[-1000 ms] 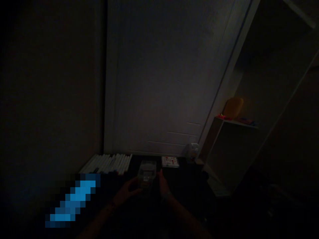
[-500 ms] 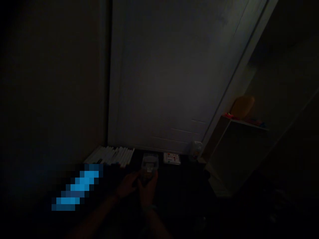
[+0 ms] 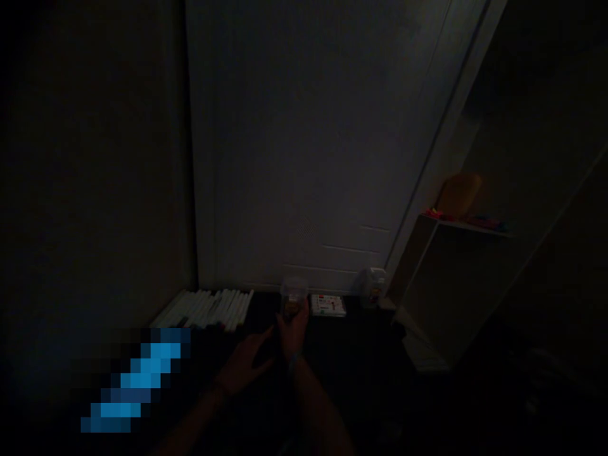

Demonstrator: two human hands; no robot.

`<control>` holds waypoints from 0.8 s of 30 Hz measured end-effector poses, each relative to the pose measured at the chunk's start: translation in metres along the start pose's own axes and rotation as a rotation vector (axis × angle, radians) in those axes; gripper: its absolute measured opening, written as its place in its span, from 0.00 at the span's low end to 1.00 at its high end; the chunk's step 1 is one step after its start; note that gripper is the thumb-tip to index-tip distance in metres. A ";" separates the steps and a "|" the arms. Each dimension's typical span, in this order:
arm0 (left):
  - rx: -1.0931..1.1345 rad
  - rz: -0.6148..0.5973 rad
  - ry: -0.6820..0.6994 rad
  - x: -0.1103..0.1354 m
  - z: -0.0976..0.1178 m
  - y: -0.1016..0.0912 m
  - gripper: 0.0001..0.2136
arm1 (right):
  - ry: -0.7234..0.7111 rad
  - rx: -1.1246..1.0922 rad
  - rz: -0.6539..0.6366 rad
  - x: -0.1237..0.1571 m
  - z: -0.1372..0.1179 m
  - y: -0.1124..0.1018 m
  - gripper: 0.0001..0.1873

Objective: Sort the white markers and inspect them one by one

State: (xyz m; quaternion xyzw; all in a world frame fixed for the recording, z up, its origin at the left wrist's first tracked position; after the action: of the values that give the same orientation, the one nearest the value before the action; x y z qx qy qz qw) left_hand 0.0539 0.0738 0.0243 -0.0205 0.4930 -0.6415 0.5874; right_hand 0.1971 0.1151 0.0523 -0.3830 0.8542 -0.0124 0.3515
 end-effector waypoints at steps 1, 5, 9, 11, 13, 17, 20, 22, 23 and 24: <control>0.006 0.007 0.005 0.000 0.000 -0.001 0.30 | -0.009 0.009 -0.001 -0.004 0.001 0.004 0.45; 0.030 0.008 0.015 0.001 -0.001 -0.001 0.29 | -0.026 0.048 0.010 -0.016 0.010 0.020 0.44; 0.023 -0.002 0.007 0.001 -0.004 0.001 0.27 | -0.015 0.055 0.022 -0.023 0.025 0.034 0.44; 0.017 -0.003 -0.002 0.001 -0.006 0.001 0.25 | -0.019 0.037 0.026 -0.025 0.033 0.039 0.44; 0.015 -0.011 -0.004 0.001 -0.007 0.002 0.24 | -0.021 0.016 0.028 -0.025 0.039 0.042 0.44; 0.007 -0.025 0.000 0.000 -0.009 0.003 0.22 | 0.001 0.014 0.007 -0.025 0.041 0.043 0.45; -0.007 -0.021 0.004 0.000 -0.009 0.004 0.21 | 0.030 0.028 -0.007 -0.024 0.040 0.042 0.45; -0.014 -0.016 0.013 0.000 -0.010 0.005 0.20 | 0.024 -0.003 0.012 -0.024 0.038 0.040 0.45; -0.017 -0.012 0.018 0.000 -0.010 0.005 0.19 | 0.011 -0.032 0.033 -0.023 0.038 0.040 0.45; -0.018 -0.010 0.026 0.000 -0.009 0.005 0.19 | -0.004 -0.064 0.057 -0.023 0.038 0.039 0.44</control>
State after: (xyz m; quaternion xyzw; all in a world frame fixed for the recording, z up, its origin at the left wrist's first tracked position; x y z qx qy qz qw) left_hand 0.0521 0.0805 0.0159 -0.0200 0.5062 -0.6401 0.5776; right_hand 0.2055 0.1674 0.0262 -0.3697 0.8639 0.0257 0.3410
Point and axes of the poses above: each hand's wrist, its own x-axis away from the middle knuckle, its own y-axis out of the palm, z = x × y, the point moved 4 cm from there along -x, towards the middle knuckle, and after that the axes turned 10 degrees about z, right-handed, at the moved point
